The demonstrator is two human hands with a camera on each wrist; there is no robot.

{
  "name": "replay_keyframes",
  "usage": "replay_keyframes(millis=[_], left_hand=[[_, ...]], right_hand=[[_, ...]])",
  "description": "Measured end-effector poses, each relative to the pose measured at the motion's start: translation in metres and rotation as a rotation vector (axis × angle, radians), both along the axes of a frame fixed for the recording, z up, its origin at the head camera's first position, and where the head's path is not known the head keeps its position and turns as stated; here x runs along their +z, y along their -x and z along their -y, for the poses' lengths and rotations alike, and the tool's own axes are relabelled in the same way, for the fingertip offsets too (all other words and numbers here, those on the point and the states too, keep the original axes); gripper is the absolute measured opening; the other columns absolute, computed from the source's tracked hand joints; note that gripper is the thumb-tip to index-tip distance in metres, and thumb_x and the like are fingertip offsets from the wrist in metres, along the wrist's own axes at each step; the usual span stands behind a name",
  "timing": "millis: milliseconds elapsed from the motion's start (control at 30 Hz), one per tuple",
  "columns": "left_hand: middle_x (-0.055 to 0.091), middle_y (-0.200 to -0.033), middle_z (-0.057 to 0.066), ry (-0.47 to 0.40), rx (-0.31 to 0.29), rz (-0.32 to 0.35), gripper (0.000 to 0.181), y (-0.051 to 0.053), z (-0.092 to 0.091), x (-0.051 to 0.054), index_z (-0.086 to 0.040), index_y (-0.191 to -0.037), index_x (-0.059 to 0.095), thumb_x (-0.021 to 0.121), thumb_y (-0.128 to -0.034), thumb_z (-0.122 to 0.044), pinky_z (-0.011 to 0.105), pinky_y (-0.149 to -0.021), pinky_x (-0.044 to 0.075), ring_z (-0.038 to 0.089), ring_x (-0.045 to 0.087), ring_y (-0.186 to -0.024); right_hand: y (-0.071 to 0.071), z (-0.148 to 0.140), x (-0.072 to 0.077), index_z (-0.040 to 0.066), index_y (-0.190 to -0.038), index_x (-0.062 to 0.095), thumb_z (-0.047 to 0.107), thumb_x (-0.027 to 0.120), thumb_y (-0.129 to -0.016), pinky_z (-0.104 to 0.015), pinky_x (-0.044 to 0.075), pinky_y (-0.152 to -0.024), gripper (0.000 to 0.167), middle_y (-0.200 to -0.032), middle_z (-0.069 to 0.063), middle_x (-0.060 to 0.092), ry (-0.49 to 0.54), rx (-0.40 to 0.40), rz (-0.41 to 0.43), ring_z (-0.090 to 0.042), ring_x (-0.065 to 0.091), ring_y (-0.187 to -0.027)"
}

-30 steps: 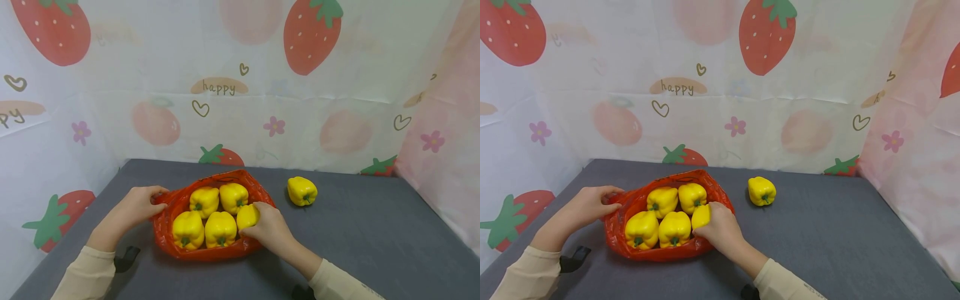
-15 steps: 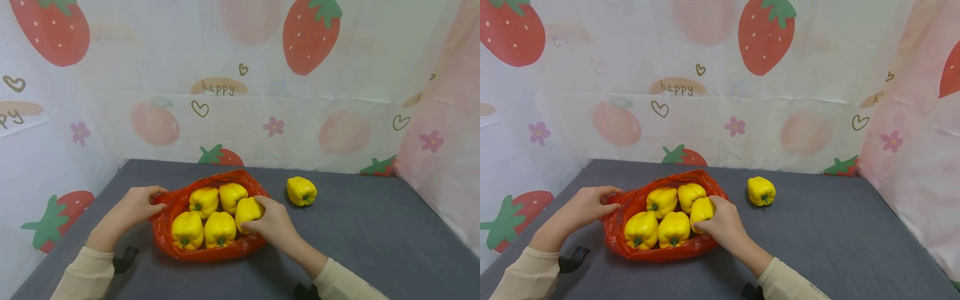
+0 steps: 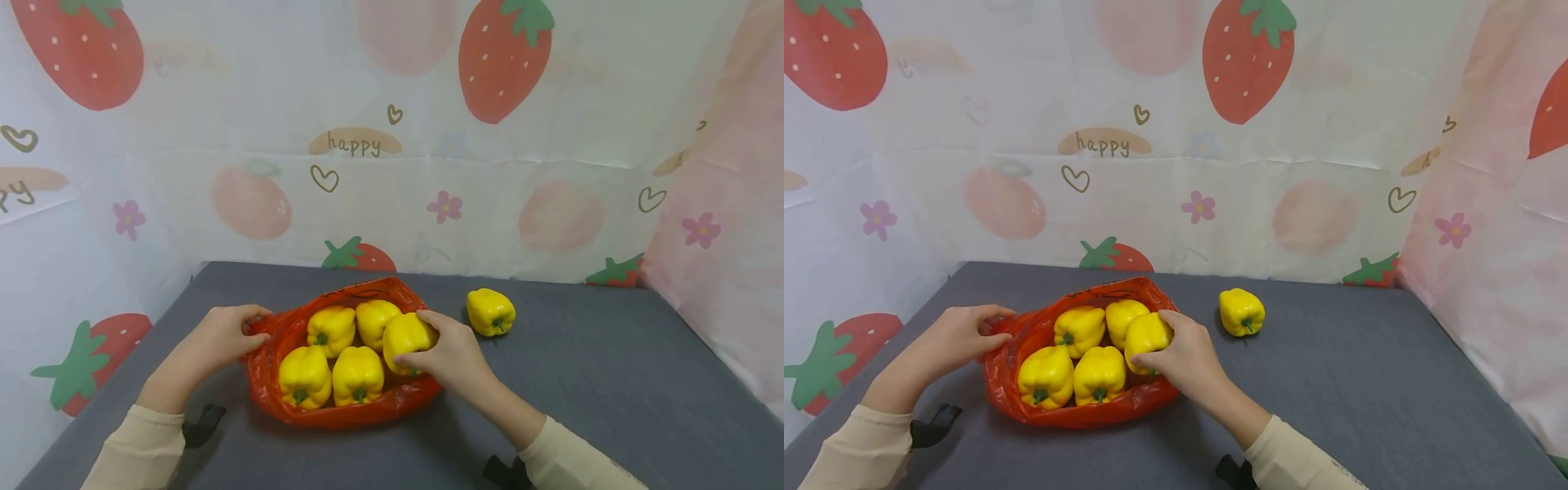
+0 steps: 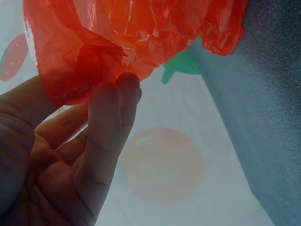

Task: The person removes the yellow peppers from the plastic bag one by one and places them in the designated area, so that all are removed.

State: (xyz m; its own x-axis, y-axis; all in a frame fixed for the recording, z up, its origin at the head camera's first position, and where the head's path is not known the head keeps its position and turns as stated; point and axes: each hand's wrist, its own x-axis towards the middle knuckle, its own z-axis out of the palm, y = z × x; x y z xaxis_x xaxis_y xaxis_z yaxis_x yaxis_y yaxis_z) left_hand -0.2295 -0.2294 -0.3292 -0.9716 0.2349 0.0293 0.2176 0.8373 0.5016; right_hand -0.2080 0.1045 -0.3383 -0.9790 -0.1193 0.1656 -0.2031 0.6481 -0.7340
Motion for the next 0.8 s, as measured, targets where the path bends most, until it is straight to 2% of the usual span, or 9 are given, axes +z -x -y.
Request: replay_keyframes(millis=[400,800], left_hand=[[0.071,-0.101,0.017,0.001,-0.001,-0.004,0.041,0.0,0.001,0.0,0.004,-0.124,0.062,0.072,-0.0887,-0.013,0.032,-0.064,0.06,0.018,0.063,-0.079],[0.071,-0.102,0.017,-0.006,0.002,-0.009,0.041,0.001,0.001,-0.001,0.004,-0.125,0.062,0.072,-0.0891,-0.013,0.033,-0.065,0.06,0.018,0.064,-0.079]], right_hand=[[-0.006,-0.012,0.009,0.008,-0.135,0.06,0.032,0.089,-0.072,-0.036,0.058,-0.081,0.074,-0.127,-0.008,0.067,0.055,-0.002,0.009,-0.021,0.063,-0.099],[-0.012,-0.03,0.016,0.007,-0.139,0.056,0.031,0.089,-0.073,-0.039,0.058,-0.087,0.078,-0.132,-0.01,0.065,0.041,-0.014,0.002,-0.024,0.065,-0.104]])
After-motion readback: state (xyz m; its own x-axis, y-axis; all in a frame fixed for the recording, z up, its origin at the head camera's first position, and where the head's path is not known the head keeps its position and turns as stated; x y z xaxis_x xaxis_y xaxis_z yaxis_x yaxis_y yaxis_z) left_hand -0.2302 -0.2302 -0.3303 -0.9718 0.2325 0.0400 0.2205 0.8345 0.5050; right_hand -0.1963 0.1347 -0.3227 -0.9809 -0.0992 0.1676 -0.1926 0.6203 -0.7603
